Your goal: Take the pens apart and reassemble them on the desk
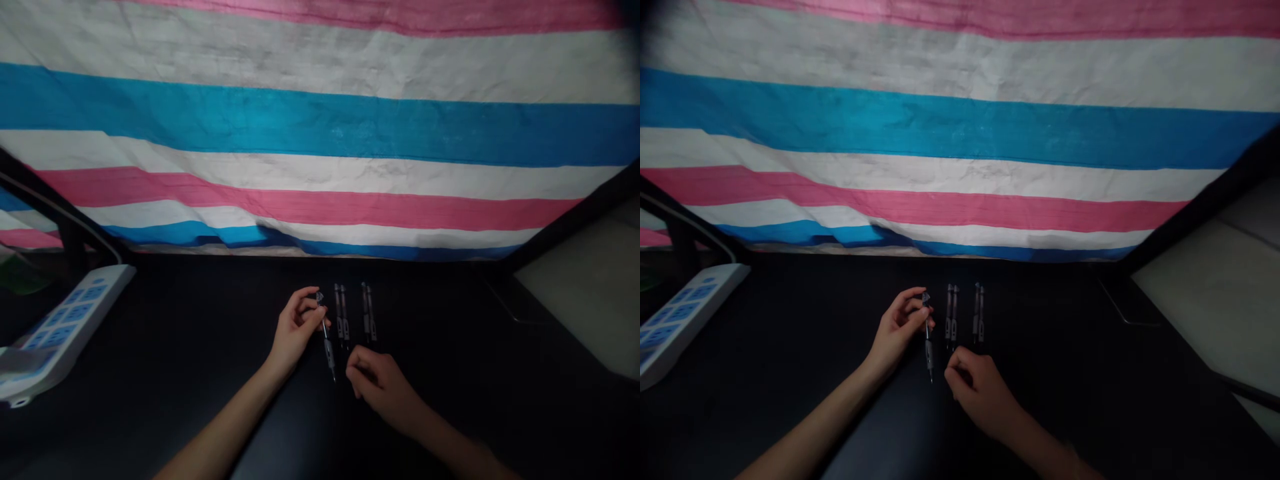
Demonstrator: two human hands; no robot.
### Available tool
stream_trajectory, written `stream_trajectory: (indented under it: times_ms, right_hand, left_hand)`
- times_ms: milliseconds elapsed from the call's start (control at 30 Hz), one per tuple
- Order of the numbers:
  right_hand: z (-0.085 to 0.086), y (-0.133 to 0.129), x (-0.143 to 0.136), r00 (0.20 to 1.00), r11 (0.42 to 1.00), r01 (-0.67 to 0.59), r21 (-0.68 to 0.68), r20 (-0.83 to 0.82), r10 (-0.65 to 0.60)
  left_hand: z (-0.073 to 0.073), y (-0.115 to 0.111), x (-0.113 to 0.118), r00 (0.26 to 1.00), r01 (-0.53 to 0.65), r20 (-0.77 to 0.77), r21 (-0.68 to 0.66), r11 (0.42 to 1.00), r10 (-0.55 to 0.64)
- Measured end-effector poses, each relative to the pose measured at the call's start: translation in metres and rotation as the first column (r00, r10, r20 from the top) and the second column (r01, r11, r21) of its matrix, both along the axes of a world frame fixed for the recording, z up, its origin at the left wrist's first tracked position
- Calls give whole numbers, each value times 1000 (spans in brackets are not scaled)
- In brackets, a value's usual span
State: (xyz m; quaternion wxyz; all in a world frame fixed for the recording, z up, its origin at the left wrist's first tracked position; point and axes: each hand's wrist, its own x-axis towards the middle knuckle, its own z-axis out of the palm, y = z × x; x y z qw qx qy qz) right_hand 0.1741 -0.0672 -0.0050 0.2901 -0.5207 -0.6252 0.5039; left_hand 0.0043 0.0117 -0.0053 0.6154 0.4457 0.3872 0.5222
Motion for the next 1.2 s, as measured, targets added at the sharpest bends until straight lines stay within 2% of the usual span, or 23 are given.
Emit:
stream_trajectory:
  times_ms: [333,533,733,833,900,1000,1067,1100,1200]
  right_hand:
    - [2,-1,-2,1000,1000,6,-2,-18,-6]
    - [1,-1,-1,1000,1000,-1,10,-11,1]
    - [5,-1,-1,999,1000,-16,10,32,15]
    - [7,0,2,992,993,-44,114,125,29]
    - [8,2,7,964,955,-84,283,267,5]
    - [9,9,18,862,826,-195,529,494,-113]
    - [8,14,26,788,766,-277,581,593,-165]
    - [7,16,29,753,753,-313,579,634,-175]
    - [3,18,36,665,751,-395,529,729,-164]
  left_hand:
    - [-3,6,-2,992,-58,-109,18,998,60]
    - [-17,11,-2,936,-108,-313,189,976,164]
    - [-18,6,1,945,12,-323,180,984,47]
    - [-15,0,2,940,38,-340,173,984,24]
    - [-13,-3,3,936,31,-352,159,987,27]
    - [-10,-10,5,931,-16,-357,175,984,79]
    - [-7,-15,6,925,-57,-358,195,979,125]
    - [-5,-18,7,924,-69,-356,209,975,142]
    - [-2,-26,9,921,-98,-347,231,968,176]
